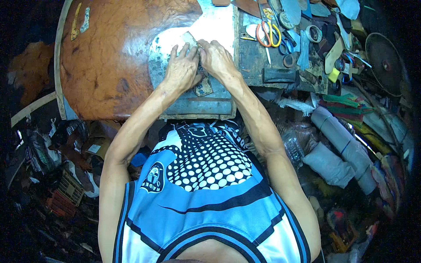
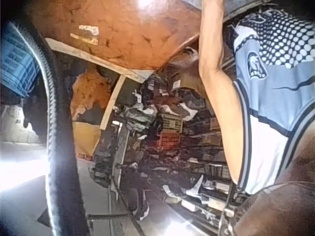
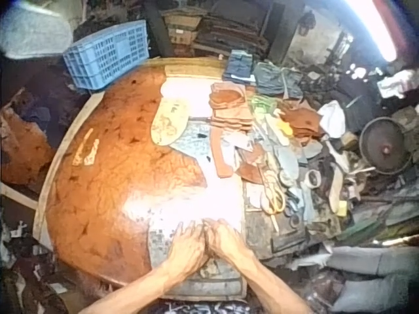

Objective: Trace shoe patterns onto leather sheets and organize the pieces on a workbench.

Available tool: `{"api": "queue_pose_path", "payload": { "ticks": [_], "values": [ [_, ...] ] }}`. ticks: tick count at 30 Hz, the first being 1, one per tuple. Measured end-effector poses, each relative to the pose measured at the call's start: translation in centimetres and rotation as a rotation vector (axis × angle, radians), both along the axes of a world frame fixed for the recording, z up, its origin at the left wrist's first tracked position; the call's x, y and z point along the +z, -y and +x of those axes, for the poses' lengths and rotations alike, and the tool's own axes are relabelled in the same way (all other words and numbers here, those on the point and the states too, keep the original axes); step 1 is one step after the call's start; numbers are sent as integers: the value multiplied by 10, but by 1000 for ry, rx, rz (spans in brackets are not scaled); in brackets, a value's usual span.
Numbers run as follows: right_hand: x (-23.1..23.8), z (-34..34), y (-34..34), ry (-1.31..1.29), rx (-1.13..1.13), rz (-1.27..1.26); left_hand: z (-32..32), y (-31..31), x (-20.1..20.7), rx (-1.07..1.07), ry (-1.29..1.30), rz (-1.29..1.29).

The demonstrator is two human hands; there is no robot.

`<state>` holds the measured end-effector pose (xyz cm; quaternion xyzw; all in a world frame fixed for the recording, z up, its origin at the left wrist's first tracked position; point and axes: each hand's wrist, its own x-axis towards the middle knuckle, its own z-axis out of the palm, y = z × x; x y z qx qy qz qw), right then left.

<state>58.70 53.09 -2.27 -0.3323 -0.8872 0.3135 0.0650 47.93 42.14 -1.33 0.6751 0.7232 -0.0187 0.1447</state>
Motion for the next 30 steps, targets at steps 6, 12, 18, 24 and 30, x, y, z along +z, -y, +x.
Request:
{"api": "queue_pose_path", "payload": {
  "ticks": [6, 12, 18, 24, 30],
  "values": [
    [4, 16, 16, 44, -54, -56, 3, 7, -6, 1, 57, 19],
    [7, 42, 46, -13, -128, -103, 4, 11, -12, -18, -1, 35],
    [17, 72, 74, -20, -203, -129, 10, 10, -17, -22, -8, 102],
    [12, 77, 77, 76, -233, -133, 27, 19, -19, -127, 8, 164],
    [4, 88, 80, 6, -237, -128, 33, 19, -24, -100, 48, 134]
  ]
}}
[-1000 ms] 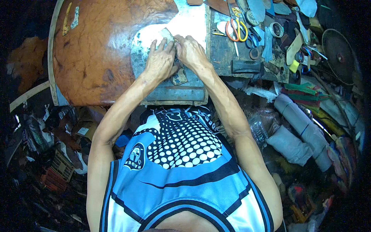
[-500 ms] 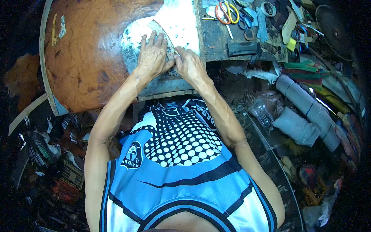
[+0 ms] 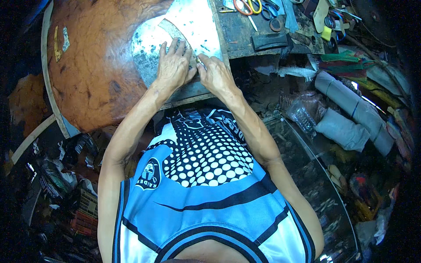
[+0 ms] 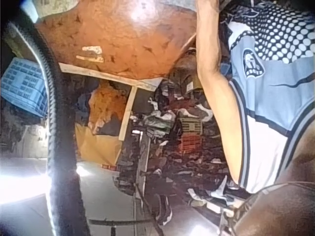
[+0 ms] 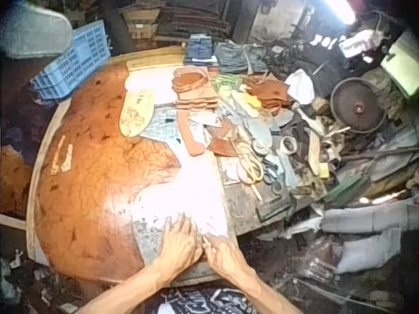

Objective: Trace shoe patterns onto leather sheets and organize the pieces on a workbench.

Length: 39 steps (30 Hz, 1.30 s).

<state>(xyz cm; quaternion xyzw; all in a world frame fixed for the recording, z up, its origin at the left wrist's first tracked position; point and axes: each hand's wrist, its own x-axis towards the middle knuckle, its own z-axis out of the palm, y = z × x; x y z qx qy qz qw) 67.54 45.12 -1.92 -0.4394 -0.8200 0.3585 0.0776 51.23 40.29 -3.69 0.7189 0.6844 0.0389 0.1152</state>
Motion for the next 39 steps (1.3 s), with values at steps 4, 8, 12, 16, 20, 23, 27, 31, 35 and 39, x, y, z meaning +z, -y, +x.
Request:
{"api": "queue_pose_path", "payload": {
  "ticks": [4, 8, 12, 16, 20, 23, 27, 31, 35, 39],
  "values": [
    [0, 7, 6, -4, -6, -14, 0, -2, -6, 7, 21, -2],
    [-1, 9, 5, 4, -1, -19, 1, -3, -12, -3, -24, 2],
    [-4, 11, 5, 17, -3, -35, 4, -4, -14, -8, -15, -11],
    [-2, 17, 14, 25, -13, -13, 7, -3, -14, -1, -37, -11],
    [1, 29, 26, 64, -35, -6, 11, -4, -15, 8, -7, 2],
    [4, 38, 34, 52, -49, -28, 14, -7, -14, 14, -5, -25],
    [6, 44, 46, 49, -84, -31, 13, -6, -12, 1, -3, -29],
    [-6, 53, 43, 59, -107, -56, 17, -17, -19, -6, -20, -21],
    [-19, 65, 39, 45, -145, 38, 31, -28, -29, -29, -17, 17],
    [9, 57, 77, 96, -173, -44, 20, 4, -10, -27, -56, -40]
  ]
}}
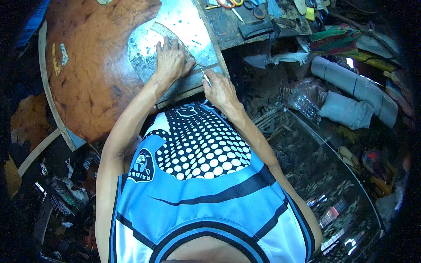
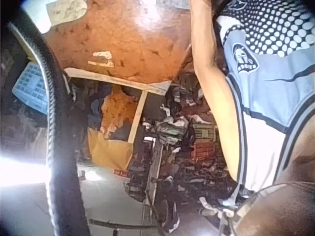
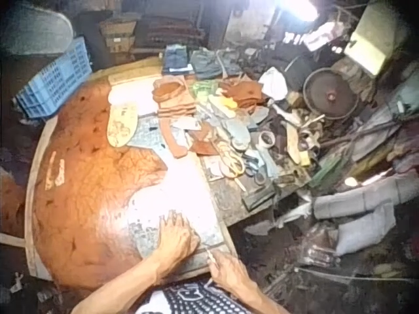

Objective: Trace shoe patterns onto leather sheets and organize the pieces on a workbench.

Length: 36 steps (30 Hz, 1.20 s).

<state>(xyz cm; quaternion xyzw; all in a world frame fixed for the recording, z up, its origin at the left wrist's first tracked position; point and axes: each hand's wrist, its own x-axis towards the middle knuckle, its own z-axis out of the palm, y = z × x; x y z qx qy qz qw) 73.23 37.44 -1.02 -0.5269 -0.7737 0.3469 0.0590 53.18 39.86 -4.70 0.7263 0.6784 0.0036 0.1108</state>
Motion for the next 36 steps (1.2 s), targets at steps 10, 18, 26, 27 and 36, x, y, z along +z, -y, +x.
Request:
{"api": "queue_pose_path", "payload": {
  "ticks": [10, 18, 26, 27, 36],
  "values": [
    [55, -51, 12, -91, -205, 100, -55, 101, 23, 151, 403, 404],
    [24, -99, 26, 122, -45, 313, -68, 144, 8, 112, 472, 421],
    [28, -116, 18, 48, -176, 136, -62, 153, 15, 71, 666, 389],
    [32, -119, 16, 20, -253, 51, -65, 152, 16, 89, 734, 407],
    [82, -92, 21, -262, -18, 295, -60, 93, 31, 754, 2469, -353]
  ]
}}
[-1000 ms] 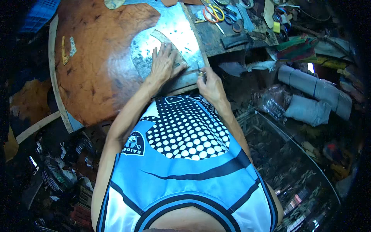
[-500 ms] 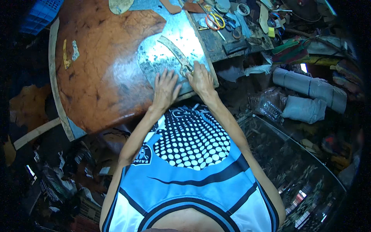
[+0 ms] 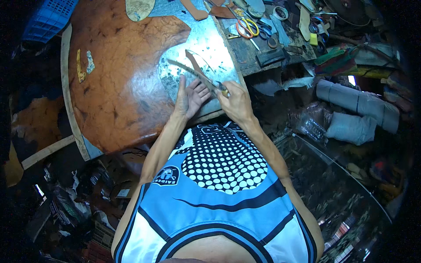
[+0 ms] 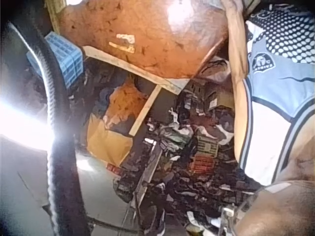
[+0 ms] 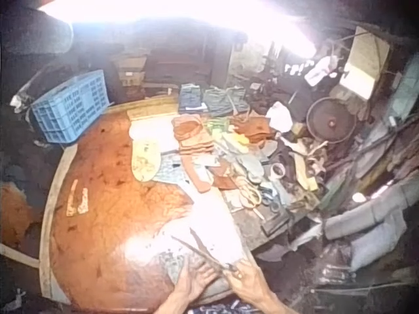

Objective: Trace shoe patterns onto leather sheets and organize the pieces on a workbench.

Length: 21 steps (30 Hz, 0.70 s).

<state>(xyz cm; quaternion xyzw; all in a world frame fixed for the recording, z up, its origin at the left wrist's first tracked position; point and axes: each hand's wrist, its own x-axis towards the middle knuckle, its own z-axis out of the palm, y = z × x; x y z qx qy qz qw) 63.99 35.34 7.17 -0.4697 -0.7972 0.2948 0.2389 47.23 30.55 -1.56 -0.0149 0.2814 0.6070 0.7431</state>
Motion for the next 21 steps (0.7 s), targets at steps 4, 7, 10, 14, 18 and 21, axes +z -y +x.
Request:
{"api": "queue_pose_path", "payload": {
  "ticks": [4, 7, 10, 14, 18, 21],
  "values": [
    [25, 29, -9, -196, -104, -428, -2, -47, -1, 179, 299, 133],
    [35, 48, -6, -177, -213, -898, -24, -57, -8, 405, 249, 84],
    [35, 71, -25, -202, -167, -868, -39, -76, -13, 331, 78, -95],
    [37, 102, -77, -54, -129, -797, -57, -94, -2, 240, -664, -154],
    [53, 97, -127, 64, 239, -139, -70, -63, 19, -60, -1336, -218],
    [61, 65, -176, 98, 339, 56, -61, -29, 29, -254, -1717, -181]
  ]
}}
